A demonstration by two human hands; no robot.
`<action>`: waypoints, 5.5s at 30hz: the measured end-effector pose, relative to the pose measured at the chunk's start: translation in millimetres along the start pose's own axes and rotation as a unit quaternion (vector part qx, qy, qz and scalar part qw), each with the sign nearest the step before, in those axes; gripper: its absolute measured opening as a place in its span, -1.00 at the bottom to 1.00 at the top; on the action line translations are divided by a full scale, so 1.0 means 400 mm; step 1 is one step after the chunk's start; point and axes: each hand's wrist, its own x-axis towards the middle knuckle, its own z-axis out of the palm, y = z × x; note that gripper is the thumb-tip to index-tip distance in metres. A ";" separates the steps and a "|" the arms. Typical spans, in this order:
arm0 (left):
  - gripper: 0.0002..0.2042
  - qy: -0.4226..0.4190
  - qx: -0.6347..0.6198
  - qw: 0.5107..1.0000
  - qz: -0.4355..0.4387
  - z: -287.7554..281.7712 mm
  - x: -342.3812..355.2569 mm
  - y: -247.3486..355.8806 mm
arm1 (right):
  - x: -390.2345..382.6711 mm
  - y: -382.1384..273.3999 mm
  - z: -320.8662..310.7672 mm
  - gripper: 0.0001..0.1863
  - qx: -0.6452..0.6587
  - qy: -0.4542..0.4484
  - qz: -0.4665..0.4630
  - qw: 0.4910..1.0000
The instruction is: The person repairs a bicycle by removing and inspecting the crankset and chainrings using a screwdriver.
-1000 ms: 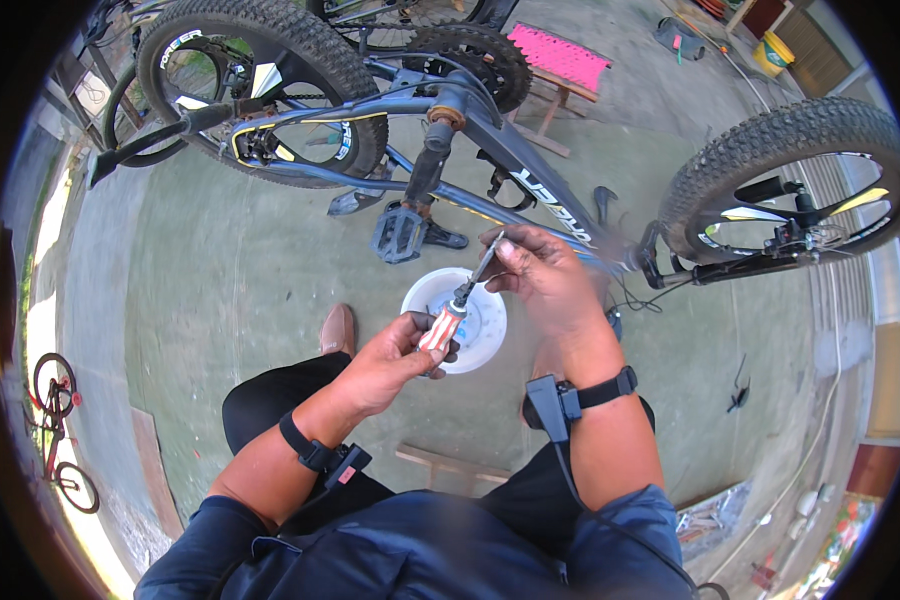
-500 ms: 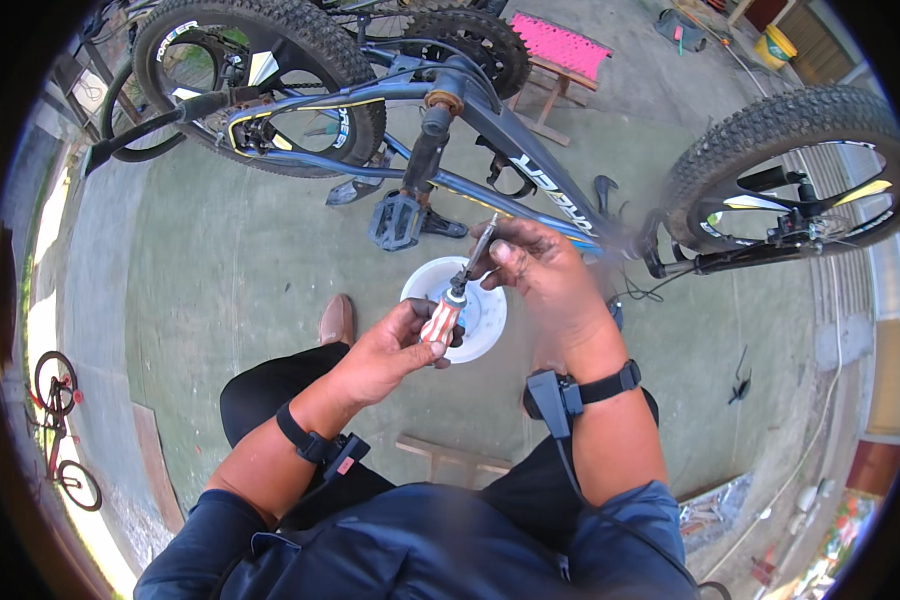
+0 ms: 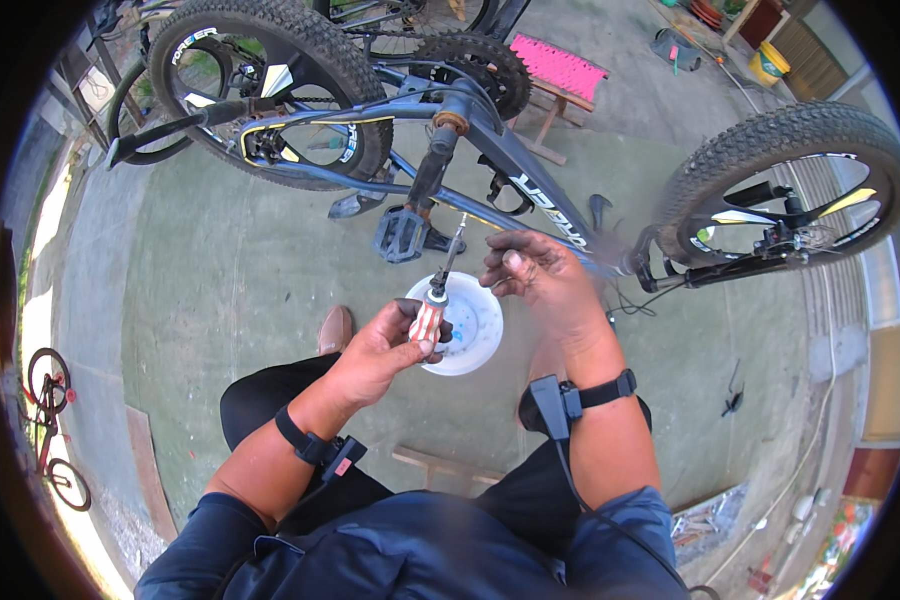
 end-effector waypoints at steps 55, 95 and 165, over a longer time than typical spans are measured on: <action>-0.64 -0.035 -0.106 0.959 -0.259 0.292 0.210 0.674 | -0.136 -0.292 -0.074 -0.66 -0.219 0.191 0.208 0.934; -0.62 -0.431 -0.023 0.836 -0.338 1.862 0.796 0.194 | -1.299 -1.189 -0.800 -0.66 -0.081 0.512 0.087 0.850; -0.58 0.556 -0.330 0.674 0.356 1.108 1.588 0.876 | 1.428 -1.467 -0.878 -0.69 -0.364 -0.600 0.350 0.620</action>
